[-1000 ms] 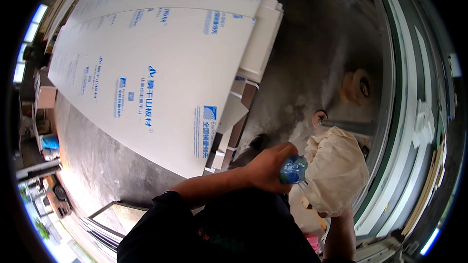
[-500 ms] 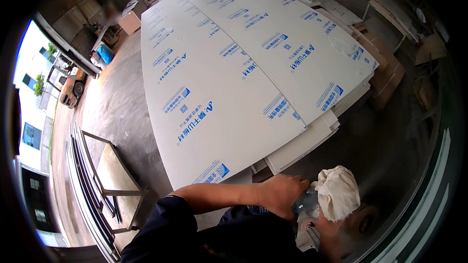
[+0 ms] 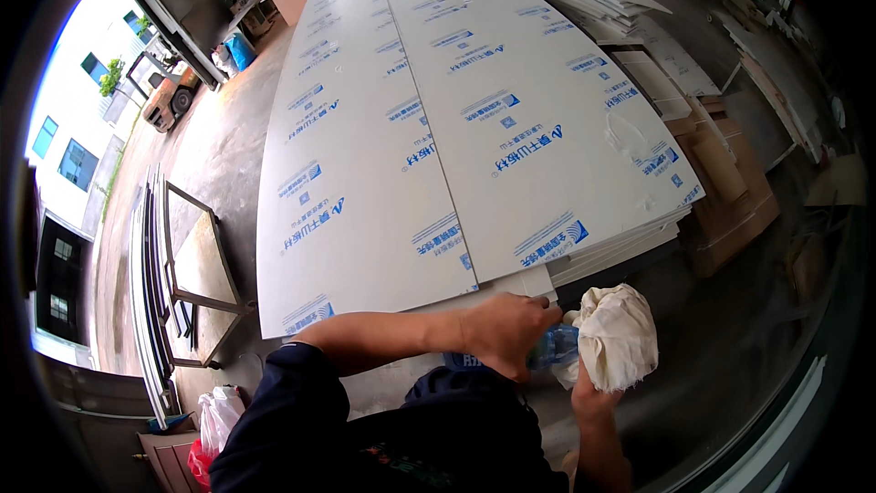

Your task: The person peels a protective plastic film from large panels by hand and wipes the surface using a cloth and liquid from a plastic bottle.

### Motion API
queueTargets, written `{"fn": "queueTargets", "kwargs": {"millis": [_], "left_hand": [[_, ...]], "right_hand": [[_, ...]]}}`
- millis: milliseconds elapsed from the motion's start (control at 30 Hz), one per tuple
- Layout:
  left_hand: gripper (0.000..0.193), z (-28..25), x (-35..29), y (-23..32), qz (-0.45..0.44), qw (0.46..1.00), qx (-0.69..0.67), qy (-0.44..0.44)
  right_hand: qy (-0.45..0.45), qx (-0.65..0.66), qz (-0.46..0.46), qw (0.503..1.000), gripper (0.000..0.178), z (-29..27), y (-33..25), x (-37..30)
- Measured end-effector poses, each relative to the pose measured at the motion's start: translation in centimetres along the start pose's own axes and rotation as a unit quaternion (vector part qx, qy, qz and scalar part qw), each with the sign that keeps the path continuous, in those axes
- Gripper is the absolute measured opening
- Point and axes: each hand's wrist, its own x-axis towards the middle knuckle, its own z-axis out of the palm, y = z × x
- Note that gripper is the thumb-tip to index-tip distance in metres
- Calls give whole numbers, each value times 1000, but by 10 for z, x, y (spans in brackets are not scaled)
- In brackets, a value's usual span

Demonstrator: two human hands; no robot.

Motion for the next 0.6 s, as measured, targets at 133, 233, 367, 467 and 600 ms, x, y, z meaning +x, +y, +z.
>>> {"fn": "queueTargets", "kwargs": {"millis": [133,233,367,467,600], "left_hand": [[60,12,55,-20,39,993,-40,104],[60,4,88,-33,53,983,-75,162],[65,2,127,-47,57,966,-125,217],[66,-6,138,-58,44,953,-152,260],[62,-12,146,-75,19,936,-156,314]], "right_hand": [[-38,-30,-73,996,31,2,43,58],[-71,-54,-130,987,31,8,69,107],[-105,-106,-185,971,31,11,88,156],[-127,-124,-216,960,31,21,99,176],[-109,-28,-196,974,32,27,98,201]]}}
